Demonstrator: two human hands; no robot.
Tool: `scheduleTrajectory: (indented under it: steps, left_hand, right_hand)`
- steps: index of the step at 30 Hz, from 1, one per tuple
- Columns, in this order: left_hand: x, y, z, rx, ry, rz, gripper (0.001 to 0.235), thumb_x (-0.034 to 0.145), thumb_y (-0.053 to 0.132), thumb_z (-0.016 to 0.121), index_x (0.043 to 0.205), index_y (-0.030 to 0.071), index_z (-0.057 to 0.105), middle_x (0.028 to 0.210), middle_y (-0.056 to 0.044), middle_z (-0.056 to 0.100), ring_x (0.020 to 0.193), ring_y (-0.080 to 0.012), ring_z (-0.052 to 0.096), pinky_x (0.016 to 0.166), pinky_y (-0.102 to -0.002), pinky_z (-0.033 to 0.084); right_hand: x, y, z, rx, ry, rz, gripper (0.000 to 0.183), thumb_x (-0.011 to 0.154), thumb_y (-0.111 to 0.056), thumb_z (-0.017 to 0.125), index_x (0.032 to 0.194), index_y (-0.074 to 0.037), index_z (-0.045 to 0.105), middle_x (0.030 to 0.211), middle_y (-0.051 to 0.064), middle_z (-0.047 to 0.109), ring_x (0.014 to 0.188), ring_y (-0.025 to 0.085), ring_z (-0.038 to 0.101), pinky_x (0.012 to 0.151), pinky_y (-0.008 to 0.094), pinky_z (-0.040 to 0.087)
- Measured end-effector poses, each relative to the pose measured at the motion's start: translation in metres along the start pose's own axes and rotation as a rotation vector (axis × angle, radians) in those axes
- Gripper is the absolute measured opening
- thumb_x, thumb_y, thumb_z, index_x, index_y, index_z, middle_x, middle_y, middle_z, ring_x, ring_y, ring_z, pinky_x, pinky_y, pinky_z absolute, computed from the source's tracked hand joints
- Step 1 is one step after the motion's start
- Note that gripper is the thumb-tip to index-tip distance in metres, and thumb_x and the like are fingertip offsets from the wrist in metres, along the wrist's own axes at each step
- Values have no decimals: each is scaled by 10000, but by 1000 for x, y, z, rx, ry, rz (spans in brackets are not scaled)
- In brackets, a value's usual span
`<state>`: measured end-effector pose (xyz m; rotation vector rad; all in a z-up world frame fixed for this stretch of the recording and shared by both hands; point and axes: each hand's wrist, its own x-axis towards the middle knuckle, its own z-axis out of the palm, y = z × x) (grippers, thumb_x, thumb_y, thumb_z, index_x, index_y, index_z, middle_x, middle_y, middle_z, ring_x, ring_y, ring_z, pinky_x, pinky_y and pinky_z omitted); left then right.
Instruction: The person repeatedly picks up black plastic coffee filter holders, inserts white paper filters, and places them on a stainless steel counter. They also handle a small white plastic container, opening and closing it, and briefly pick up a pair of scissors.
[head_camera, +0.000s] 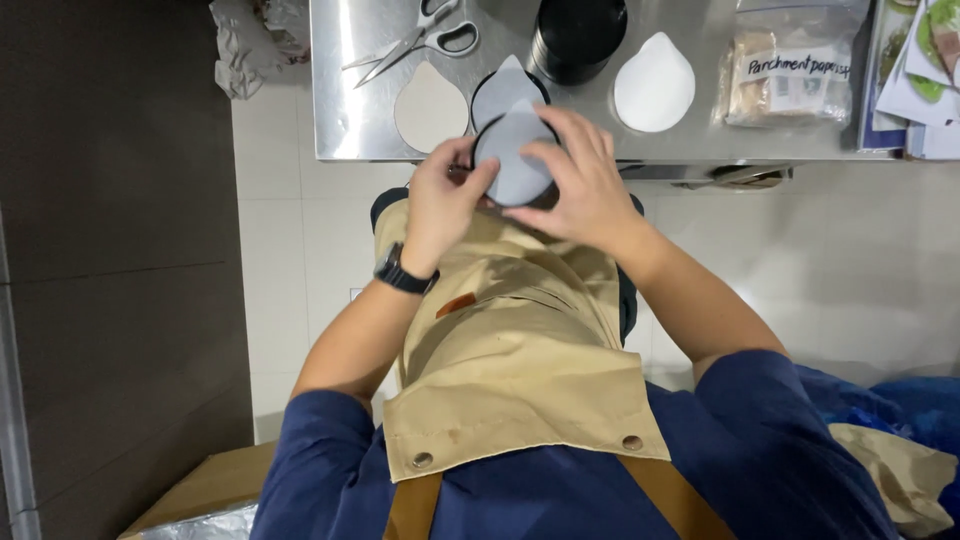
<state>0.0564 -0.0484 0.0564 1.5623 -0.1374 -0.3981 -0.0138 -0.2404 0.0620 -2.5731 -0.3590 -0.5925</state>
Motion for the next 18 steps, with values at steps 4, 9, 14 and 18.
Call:
scheduleTrajectory:
  steps: [4, 9, 14, 18]
  left_hand:
    - [29, 3, -3, 298, -17, 47, 389, 911, 291, 708, 1251, 104, 676, 945, 20, 624, 725, -108, 665, 648, -256, 591]
    - [54, -10, -4, 612, 68, 357, 393, 1003, 329, 603, 1322, 101, 631, 1117, -89, 545, 876, -240, 690, 802, -374, 595]
    - [68, -19, 1, 727, 33, 311, 413, 996, 307, 590, 1327, 64, 634, 1089, -112, 574, 828, -295, 679, 737, -426, 561]
    - [74, -27, 4, 759, 30, 339, 397, 1001, 268, 593, 1324, 37, 618, 1083, -137, 555, 765, -335, 667, 704, -445, 559]
  right_hand:
    - [17, 22, 6, 70, -122, 46, 693, 766, -383, 971, 1249, -65, 589, 1514, 174, 426, 1369, 422, 447, 1039, 600, 399]
    - [33, 47, 22, 154, -156, 55, 682, 761, -309, 980, 1249, -70, 568, 1499, 178, 408, 1369, 429, 418, 1112, 594, 395]
    - [34, 54, 28, 145, -232, 125, 636, 814, -297, 935, 1269, -60, 558, 1548, 186, 364, 1404, 435, 394, 1119, 588, 394]
    - [33, 59, 31, 158, -247, 160, 628, 829, -329, 930, 1275, -71, 572, 1590, 171, 356, 1429, 427, 398, 1120, 573, 409]
